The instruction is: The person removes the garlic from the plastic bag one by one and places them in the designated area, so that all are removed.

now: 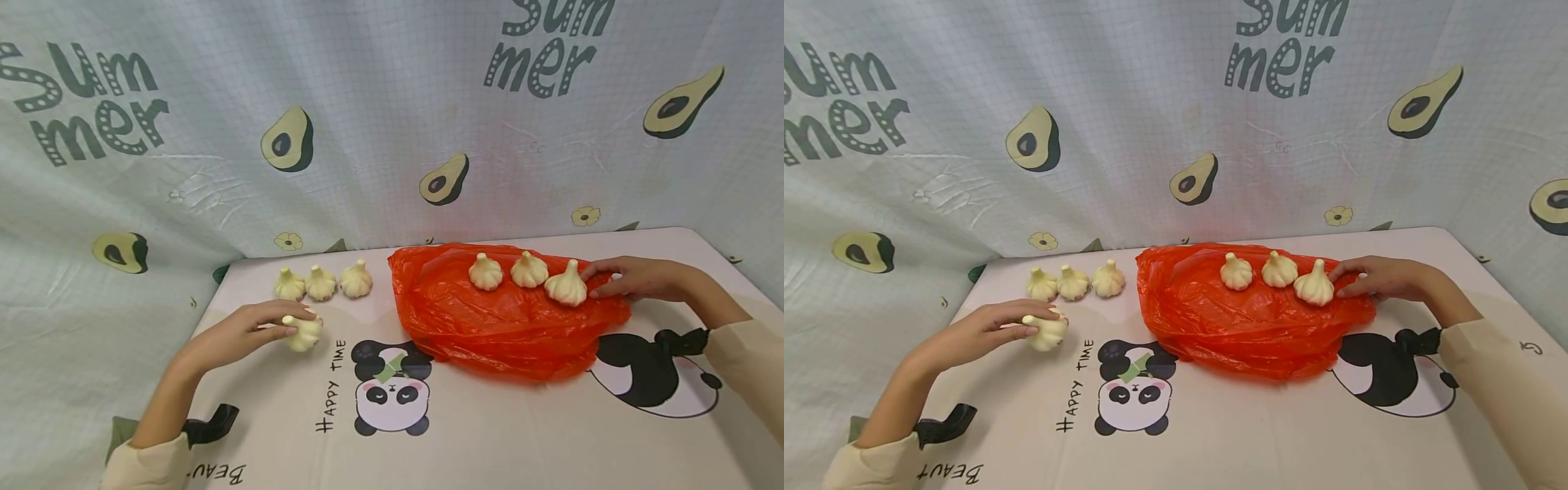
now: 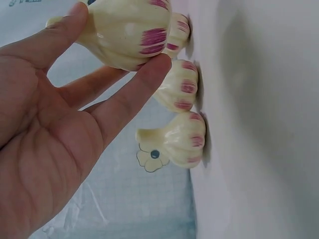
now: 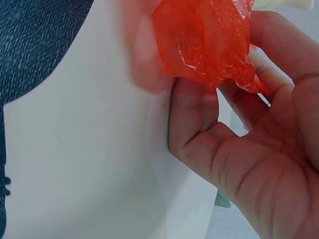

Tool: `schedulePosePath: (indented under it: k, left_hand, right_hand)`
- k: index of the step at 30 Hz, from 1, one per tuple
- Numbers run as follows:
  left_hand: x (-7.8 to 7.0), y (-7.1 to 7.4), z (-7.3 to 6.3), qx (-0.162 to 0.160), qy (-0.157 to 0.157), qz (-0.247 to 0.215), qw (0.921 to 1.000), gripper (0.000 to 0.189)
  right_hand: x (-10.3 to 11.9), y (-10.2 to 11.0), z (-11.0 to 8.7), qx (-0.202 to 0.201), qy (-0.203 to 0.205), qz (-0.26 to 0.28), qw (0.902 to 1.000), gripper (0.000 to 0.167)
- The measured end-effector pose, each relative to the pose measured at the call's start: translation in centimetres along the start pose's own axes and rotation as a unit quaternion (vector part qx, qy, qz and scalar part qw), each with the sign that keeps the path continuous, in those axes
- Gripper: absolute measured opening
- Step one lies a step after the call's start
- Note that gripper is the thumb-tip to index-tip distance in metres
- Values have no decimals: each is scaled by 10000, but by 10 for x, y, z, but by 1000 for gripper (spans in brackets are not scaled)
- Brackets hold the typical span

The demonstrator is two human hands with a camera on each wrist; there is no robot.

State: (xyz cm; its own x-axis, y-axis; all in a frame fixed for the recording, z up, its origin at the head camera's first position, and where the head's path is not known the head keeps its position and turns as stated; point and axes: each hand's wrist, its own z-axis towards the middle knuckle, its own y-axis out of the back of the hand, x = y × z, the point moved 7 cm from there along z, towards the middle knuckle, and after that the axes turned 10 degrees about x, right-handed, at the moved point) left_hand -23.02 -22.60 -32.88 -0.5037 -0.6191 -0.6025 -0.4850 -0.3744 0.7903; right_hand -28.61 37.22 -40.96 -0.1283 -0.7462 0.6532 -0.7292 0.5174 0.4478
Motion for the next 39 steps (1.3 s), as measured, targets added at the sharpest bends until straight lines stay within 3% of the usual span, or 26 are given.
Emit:
schedulePosePath:
  k: [9, 23, 28, 34, 39]
  left_hand:
    - [18, 4, -3, 3, 260, -116, 9996, 30]
    - [41, 6, -3, 42, 175, -771, 9969, 30]
    - [51, 9, -5, 9, 340, -881, 9955, 30]
    - [57, 11, -5, 78, 441, -941, 9946, 32]
    - [61, 9, -4, 185, 513, -1257, 9906, 34]
  right_hand:
    - [1, 0, -1, 29, 19, 25, 10000, 57]
    - [3, -1, -3, 7, 35, 26, 10000, 57]
    - [4, -1, -3, -12, 27, 13, 10000, 58]
    - [4, 1, -4, -74, 46, -83, 9999, 56]
    - [4, -1, -2, -40, 76, -58, 9999, 55]
